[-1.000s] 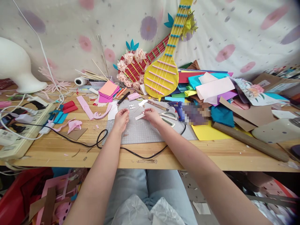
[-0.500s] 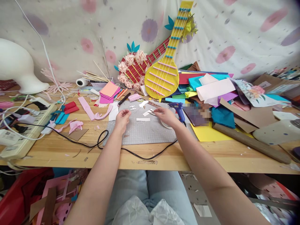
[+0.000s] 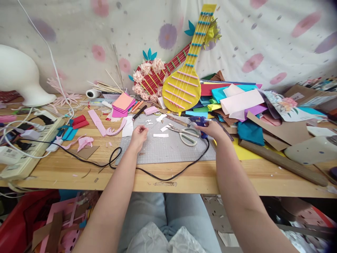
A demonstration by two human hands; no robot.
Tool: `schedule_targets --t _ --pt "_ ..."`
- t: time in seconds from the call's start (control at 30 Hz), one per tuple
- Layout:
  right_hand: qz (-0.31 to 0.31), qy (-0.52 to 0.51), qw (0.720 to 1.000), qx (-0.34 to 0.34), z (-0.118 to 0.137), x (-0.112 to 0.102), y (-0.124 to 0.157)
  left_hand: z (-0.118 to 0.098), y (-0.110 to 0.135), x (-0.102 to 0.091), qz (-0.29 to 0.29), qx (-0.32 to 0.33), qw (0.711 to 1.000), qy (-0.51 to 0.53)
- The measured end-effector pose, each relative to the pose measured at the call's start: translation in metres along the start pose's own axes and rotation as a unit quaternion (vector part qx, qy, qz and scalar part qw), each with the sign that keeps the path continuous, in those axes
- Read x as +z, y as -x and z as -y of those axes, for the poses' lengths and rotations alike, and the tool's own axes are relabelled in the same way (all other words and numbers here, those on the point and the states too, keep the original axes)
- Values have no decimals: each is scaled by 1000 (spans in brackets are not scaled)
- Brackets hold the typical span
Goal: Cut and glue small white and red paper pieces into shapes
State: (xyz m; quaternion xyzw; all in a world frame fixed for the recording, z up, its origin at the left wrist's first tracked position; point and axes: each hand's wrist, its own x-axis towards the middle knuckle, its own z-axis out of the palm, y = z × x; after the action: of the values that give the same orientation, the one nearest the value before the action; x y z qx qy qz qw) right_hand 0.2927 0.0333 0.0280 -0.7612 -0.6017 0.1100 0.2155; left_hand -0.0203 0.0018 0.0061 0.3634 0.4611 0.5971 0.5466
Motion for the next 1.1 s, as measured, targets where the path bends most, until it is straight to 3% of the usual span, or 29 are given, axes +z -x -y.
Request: schedule_targets --t 0.17,0.3,0.43,0.53,0.63,0.73,0.8,0.97,1.1 --pt "-46 -28 998 10 5 34 1 2 -1 -1 -3 10 1000 -12" --pt "-115 -81 990 25 10 35 6 2 -1 0 4 3 1000 -22" --pt "-165 -248 954 28 22 31 15 3 -1 1 18 -6 999 -28" --pt "-126 -410 903 -12 42 36 29 5 -1 1 29 -8 999 -34" --pt "-12 -549 835 -31 69 46 44 5 1 2 30 -6 999 -37" --pt "90 -638 764 -16 89 57 55 3 3 5 27 -15 998 -47" --pt "135 -668 732 -9 94 63 59 3 4 6 29 -17 998 -53" --pt "180 -699 692 16 92 76 59 6 2 6 19 -1 997 -74" --pt "133 -712 689 31 88 82 49 9 0 4 11 7 995 -96"
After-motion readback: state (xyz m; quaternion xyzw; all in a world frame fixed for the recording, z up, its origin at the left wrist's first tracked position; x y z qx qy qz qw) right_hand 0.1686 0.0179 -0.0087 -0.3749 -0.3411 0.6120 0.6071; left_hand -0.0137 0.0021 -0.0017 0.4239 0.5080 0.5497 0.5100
